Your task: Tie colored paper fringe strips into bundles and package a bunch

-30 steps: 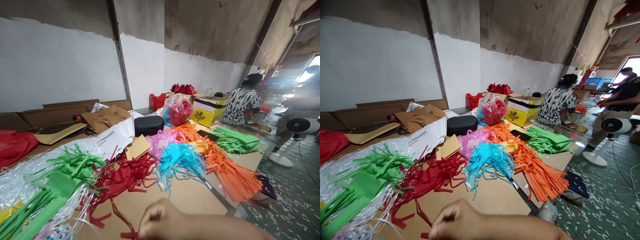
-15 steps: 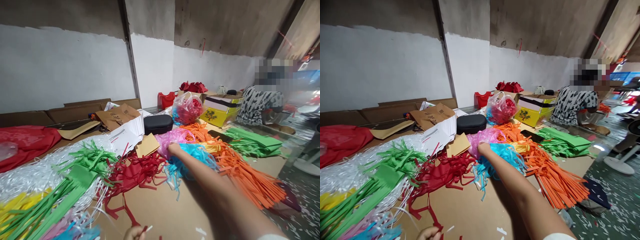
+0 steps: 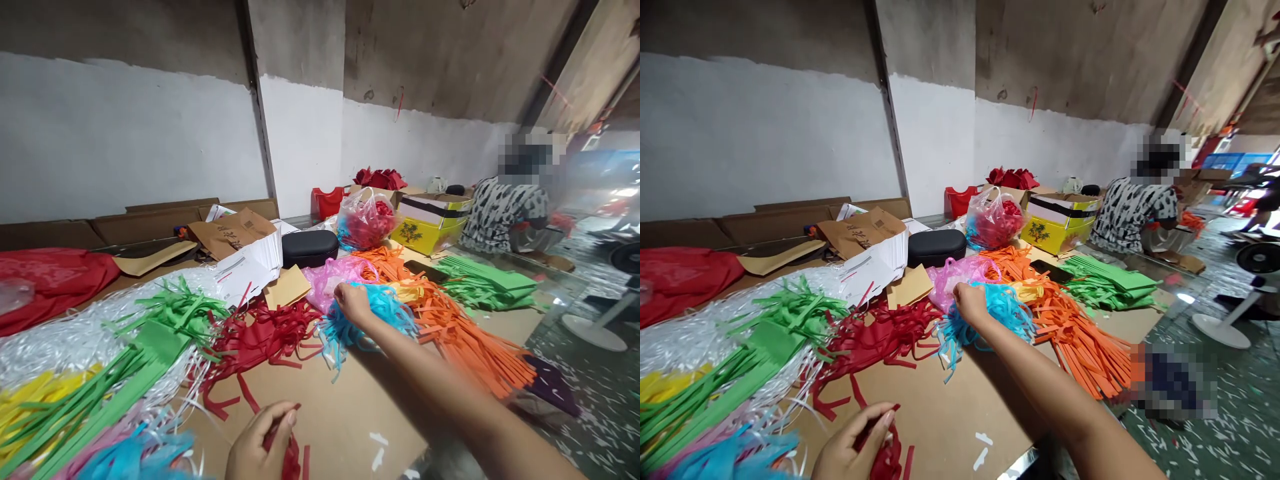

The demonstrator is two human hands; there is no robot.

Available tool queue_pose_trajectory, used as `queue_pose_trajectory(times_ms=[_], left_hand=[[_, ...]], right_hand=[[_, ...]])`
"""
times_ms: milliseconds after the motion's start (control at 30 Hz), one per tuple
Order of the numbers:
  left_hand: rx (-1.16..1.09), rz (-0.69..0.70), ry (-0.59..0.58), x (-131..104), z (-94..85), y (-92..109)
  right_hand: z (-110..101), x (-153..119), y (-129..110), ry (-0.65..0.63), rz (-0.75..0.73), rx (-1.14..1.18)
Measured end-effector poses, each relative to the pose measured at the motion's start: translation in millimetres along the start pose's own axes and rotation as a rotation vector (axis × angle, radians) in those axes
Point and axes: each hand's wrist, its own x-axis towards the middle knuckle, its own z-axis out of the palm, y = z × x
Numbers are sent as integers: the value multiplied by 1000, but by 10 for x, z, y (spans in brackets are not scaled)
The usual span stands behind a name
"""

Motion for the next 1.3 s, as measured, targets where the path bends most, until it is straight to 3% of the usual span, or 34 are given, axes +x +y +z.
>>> queue_pose_trajectory(times_ms=[167,233,333,433,567,667,767,1133,1300], left_hand=[[64,72,-108,274,7,325],[79,100,-116,356,27,327],[70,93,-54,435,66,166],[13,5,4,458,129,-52],[-63,-54,20,404,184,-159],[-108,-46,-13,368,173,-118],[-95,-35,-20,364,163,-88],[139,80,11,288,195,-154],[14,115,-9,299,241,-113]], right_hand=[[50,147,-33,32,-19,172],[7,263,-37,35,-19,243],[-98,243,-78,54,1,339],[-93,-154,-250,42,-34,456],[165,-976,-602,-142,-153,659],[333,-1371,-764,-347,29,1099],[372,-1468,-790,-415,197,1379],[314,-1490,-742,-303,61,1269],[344,-1508,-742,-301,83,1174]])
